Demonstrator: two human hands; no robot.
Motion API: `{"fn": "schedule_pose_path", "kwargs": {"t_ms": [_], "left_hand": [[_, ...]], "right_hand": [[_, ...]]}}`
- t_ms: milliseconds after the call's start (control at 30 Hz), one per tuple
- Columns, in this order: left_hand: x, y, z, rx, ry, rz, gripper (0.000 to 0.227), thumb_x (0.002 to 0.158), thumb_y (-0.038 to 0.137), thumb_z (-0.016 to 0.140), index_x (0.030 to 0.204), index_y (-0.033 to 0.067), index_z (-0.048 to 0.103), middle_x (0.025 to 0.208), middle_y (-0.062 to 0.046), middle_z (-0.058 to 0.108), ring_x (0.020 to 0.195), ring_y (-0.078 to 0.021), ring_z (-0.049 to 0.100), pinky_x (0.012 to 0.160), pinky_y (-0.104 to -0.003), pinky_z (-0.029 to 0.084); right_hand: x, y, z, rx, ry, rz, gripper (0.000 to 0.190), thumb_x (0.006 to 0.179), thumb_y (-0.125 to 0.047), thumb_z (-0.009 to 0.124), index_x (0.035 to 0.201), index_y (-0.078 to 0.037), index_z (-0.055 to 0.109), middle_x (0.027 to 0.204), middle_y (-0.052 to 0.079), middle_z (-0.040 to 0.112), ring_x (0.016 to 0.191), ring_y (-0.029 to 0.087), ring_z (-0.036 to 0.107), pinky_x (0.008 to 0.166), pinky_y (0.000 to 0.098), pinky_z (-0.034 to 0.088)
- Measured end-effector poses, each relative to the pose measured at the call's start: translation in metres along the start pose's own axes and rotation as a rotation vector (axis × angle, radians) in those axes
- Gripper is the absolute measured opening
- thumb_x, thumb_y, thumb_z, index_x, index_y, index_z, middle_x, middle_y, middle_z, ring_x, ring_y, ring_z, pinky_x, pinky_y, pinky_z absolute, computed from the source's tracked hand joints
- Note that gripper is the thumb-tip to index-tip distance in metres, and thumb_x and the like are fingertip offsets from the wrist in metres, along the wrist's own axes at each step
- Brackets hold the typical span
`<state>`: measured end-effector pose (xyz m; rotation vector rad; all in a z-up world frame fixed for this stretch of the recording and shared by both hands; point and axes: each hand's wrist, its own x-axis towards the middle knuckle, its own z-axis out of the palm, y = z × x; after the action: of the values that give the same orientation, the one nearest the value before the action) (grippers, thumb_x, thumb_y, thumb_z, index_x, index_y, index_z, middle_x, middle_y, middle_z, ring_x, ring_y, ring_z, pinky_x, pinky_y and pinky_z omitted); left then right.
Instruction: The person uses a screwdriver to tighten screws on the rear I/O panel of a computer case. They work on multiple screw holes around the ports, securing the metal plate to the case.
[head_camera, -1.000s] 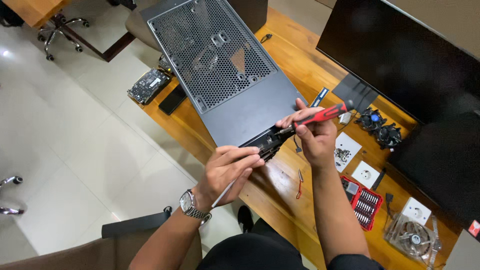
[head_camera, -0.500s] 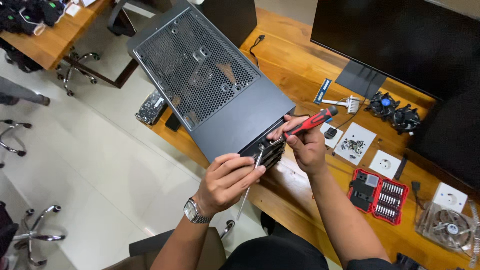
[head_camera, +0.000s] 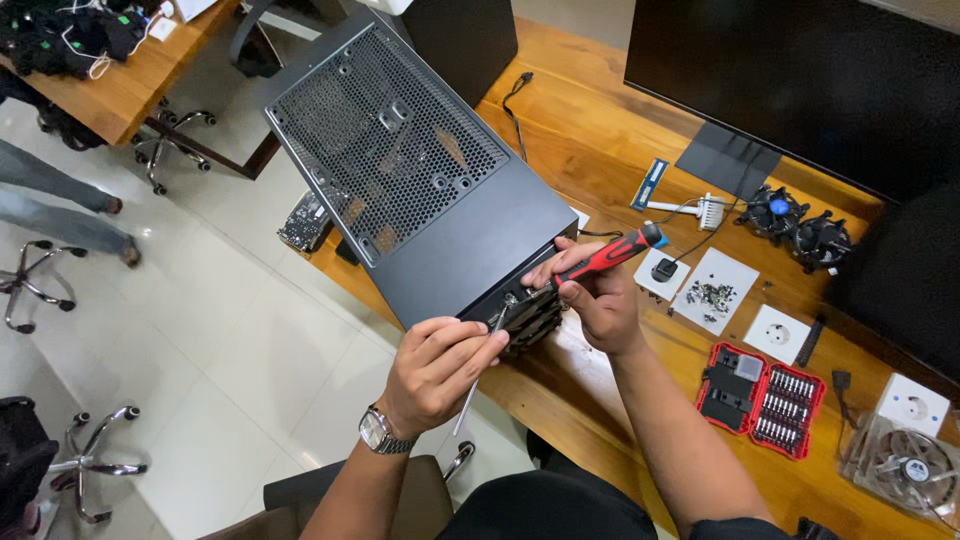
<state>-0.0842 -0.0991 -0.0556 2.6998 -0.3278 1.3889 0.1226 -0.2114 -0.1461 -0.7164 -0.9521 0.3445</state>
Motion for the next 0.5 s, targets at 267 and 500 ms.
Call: {"fn": "schedule_pose_path", "kwargs": {"t_ms": [267, 500], "left_hand": [[0.0005, 0.0016, -0.0012, -0.011, -0.016, -0.021, 0.020, 0.106, 0.014, 0.071, 0.120, 0.0062, 0.083, 0.102, -0.005, 0.082, 0.099, -0.0218, 0.078, 0.094, -0.040, 0.061], [0.0052, 0.0053, -0.0024, 0.061, -0.069, 0.012, 0.020, 0.109, 0.015, 0.066, 0.118, 0.0061, 0.082, 0.098, -0.005, 0.077, 0.097, -0.0229, 0.076, 0.093, -0.041, 0.061]], "right_hand": [[0.0000, 0.0022, -0.0001, -0.026, -0.016, -0.023, 0.023, 0.106, -0.021, 0.069, 0.113, 0.000, 0.059, 0.094, 0.019, 0.077, 0.103, 0.033, 0.080, 0.129, 0.0459, 0.030], [0.0000, 0.0013, 0.0000, -0.033, -0.020, -0.024, 0.024, 0.107, -0.022, 0.068, 0.113, -0.001, 0.058, 0.094, 0.019, 0.077, 0.102, 0.032, 0.080, 0.129, 0.0455, 0.029]]}}
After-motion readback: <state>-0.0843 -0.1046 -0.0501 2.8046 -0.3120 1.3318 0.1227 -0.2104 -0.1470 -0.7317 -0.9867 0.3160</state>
